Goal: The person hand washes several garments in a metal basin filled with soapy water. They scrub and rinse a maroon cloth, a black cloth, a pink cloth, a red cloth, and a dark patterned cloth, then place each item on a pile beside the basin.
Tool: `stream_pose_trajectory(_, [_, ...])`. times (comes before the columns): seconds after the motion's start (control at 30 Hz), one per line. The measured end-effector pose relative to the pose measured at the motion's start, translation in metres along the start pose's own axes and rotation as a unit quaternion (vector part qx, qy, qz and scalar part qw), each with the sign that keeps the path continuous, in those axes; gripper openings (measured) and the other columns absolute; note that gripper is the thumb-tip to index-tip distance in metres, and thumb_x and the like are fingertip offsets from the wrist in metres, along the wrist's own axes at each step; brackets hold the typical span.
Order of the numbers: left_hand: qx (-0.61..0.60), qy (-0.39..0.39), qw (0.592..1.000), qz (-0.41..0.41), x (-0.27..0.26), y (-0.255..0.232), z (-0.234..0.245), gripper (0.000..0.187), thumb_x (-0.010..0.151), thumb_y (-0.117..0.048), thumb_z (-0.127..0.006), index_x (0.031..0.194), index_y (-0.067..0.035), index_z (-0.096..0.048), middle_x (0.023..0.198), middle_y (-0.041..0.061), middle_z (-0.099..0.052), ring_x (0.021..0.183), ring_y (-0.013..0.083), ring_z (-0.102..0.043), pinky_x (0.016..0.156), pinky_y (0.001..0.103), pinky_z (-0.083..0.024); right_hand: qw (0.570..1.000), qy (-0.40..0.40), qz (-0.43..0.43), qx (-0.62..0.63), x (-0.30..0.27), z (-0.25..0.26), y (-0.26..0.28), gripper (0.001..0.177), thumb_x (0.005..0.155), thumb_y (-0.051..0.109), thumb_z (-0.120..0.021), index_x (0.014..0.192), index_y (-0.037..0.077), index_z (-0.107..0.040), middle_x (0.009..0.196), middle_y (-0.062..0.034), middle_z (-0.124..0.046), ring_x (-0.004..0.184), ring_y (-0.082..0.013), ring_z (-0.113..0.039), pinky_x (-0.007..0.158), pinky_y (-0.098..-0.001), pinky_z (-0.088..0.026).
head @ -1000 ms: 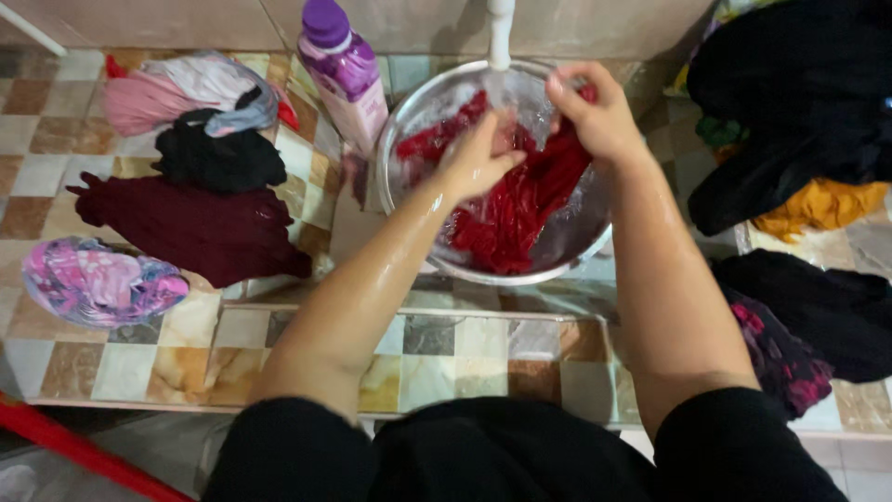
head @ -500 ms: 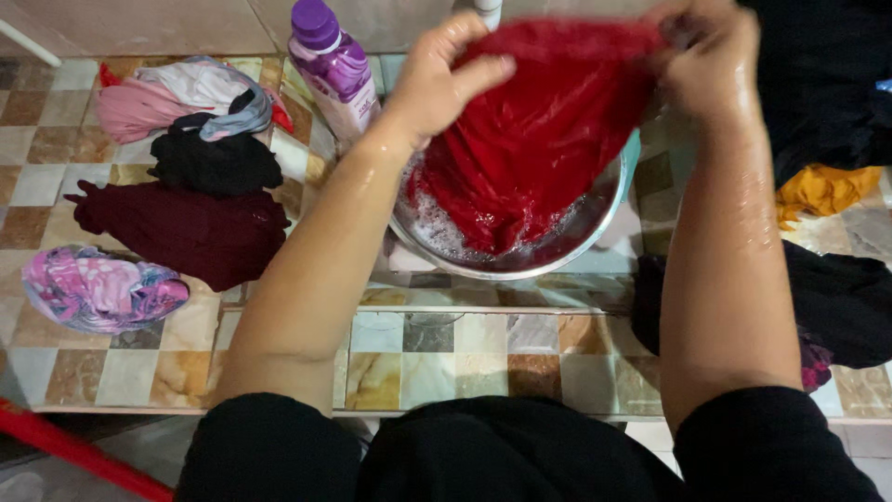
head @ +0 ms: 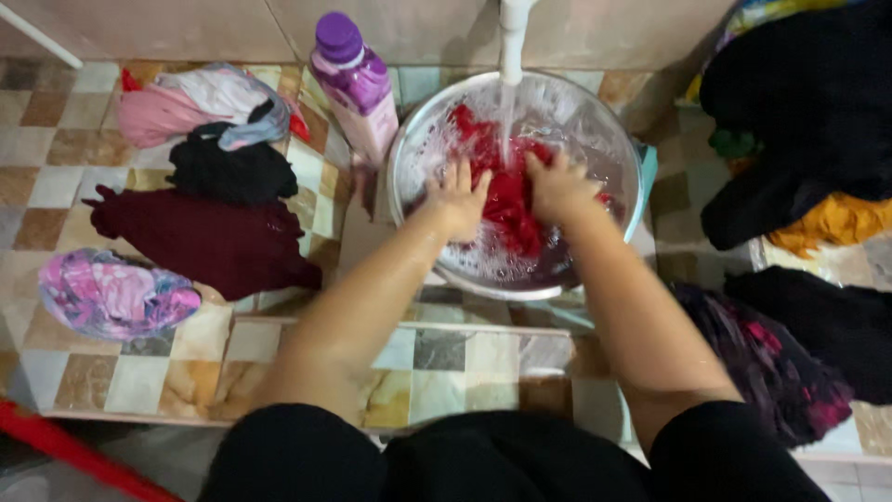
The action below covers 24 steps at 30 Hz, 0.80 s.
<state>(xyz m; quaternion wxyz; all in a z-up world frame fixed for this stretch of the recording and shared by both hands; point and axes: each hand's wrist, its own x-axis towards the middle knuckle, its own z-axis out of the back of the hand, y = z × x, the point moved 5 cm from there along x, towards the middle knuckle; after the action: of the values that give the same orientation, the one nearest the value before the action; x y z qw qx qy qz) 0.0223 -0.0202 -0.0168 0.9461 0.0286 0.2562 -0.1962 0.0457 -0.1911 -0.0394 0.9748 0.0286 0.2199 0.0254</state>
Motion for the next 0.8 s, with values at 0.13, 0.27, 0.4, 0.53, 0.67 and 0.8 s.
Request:
stream_pose_trajectory(0.13, [-0.105, -0.019, 0.994, 0.038, 0.066, 0.007, -0.036, 0.071, 0.101, -0.017, -0.049, 0.162, -0.014, -0.015, 0.170, 0.021, -0.001, 0.157, 0.0397, -0.005, 0.126, 0.053, -0.008, 0.991, 0.002, 0.033, -0.129, 0.044, -0.025, 0.019, 0.054, 0.100, 0.021, -0.052, 0.152, 0.027, -0.041, 0.162, -0.0134, -0.026, 0.148, -0.0415, -0.027, 0.113, -0.0680, -0.029])
stream_pose_trajectory(0.27, [-0.174, -0.043, 0.983, 0.037, 0.078, 0.009, -0.043, 0.060, 0.102, -0.023, -0.050, 0.159, -0.015, -0.032, 0.171, 0.017, -0.013, 0.159, 0.0363, -0.013, 0.130, 0.045, -0.013, 0.996, -0.008, 0.022, -0.081, 0.040, 0.002, 0.009, 0.036, 0.103, 0.025, -0.050, 0.134, 0.021, -0.066, 0.144, -0.0105, -0.057, 0.132, -0.0328, -0.054, 0.107, -0.0532, -0.046])
stream_pose_trajectory(0.4, [-0.156, -0.093, 0.983, 0.015, 0.029, -0.007, 0.021, 0.063, 0.088, -0.028, -0.074, 0.146, -0.013, -0.057, 0.162, 0.015, -0.036, 0.154, 0.0338, -0.026, 0.127, 0.042, -0.021, 0.968, -0.147, 0.119, 0.168, 0.017, 0.085, -0.014, 0.031, 0.077, 0.003, -0.066, 0.098, 0.018, -0.082, 0.096, -0.0077, -0.076, 0.092, -0.0255, -0.070, 0.086, -0.0423, -0.057])
stream_pose_trajectory(0.53, [-0.428, -0.241, 0.865, -0.103, -0.005, -0.022, 0.045, 0.065, 0.084, -0.050, -0.074, 0.135, -0.012, -0.060, 0.138, 0.013, -0.064, 0.133, 0.0301, -0.056, 0.113, 0.043, -0.042, 0.811, -0.219, 0.296, 0.455, -0.008, 0.147, -0.013, 0.019, 0.083, 0.008, -0.073, 0.102, 0.011, -0.067, 0.098, -0.0095, -0.071, 0.089, -0.0188, -0.068, 0.082, -0.0381, -0.059])
stream_pose_trajectory(0.67, [-0.504, -0.154, 0.850, -0.016, 0.048, 0.009, 0.029, 0.059, 0.097, -0.054, -0.059, 0.134, -0.009, -0.063, 0.129, 0.016, -0.073, 0.120, 0.0295, -0.071, 0.108, 0.041, -0.050, 0.897, -0.222, 0.179, 0.339, -0.045, 0.154, -0.003, 0.057, 0.073, 0.036, -0.092, 0.116, 0.009, -0.066, 0.112, -0.0132, -0.072, 0.099, -0.0245, -0.072, 0.086, -0.0384, -0.059])
stream_pose_trajectory(0.8, [-0.438, -0.248, 0.864, 0.023, 0.056, 0.052, 0.021, 0.056, 0.108, -0.050, -0.039, 0.133, -0.004, -0.060, 0.134, 0.021, -0.061, 0.125, 0.0410, -0.056, 0.107, 0.054, -0.040, 0.967, -0.047, 0.104, 0.226, -0.067, 0.076, -0.001, 0.087, 0.058, 0.028, -0.099, 0.133, 0.010, -0.058, 0.112, -0.0215, -0.071, 0.102, -0.0354, -0.068, 0.087, -0.0423, -0.053])
